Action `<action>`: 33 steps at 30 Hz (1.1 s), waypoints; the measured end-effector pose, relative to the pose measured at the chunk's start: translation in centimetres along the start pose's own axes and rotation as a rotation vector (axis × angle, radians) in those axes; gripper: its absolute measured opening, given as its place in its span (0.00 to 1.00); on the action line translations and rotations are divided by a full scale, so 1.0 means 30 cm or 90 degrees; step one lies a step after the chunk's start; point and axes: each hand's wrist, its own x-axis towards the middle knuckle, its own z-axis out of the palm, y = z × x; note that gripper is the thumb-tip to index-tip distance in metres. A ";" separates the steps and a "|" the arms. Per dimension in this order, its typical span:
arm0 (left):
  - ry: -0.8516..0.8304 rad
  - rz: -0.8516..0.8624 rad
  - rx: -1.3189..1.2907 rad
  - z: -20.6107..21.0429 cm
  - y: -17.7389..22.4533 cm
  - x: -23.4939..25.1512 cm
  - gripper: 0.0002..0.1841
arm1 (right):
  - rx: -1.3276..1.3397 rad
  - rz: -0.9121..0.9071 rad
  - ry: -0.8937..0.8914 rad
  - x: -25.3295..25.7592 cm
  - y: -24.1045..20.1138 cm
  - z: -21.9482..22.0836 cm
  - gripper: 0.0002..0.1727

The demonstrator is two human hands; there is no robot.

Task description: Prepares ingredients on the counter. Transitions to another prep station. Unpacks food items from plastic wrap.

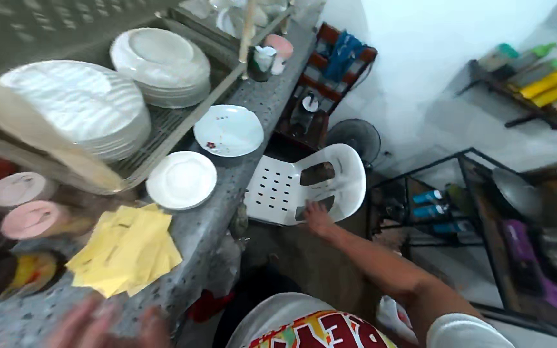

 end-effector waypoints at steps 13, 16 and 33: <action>-0.607 0.157 -0.098 0.388 0.136 -0.093 0.14 | 0.048 0.216 -0.123 0.137 0.220 0.139 0.37; -0.659 0.174 -0.080 0.363 0.117 -0.146 0.15 | 0.036 0.206 -0.154 0.105 0.233 0.166 0.23; -0.912 0.270 -0.164 0.275 0.265 -0.396 0.15 | 0.297 0.325 -0.294 -0.725 0.145 0.863 0.37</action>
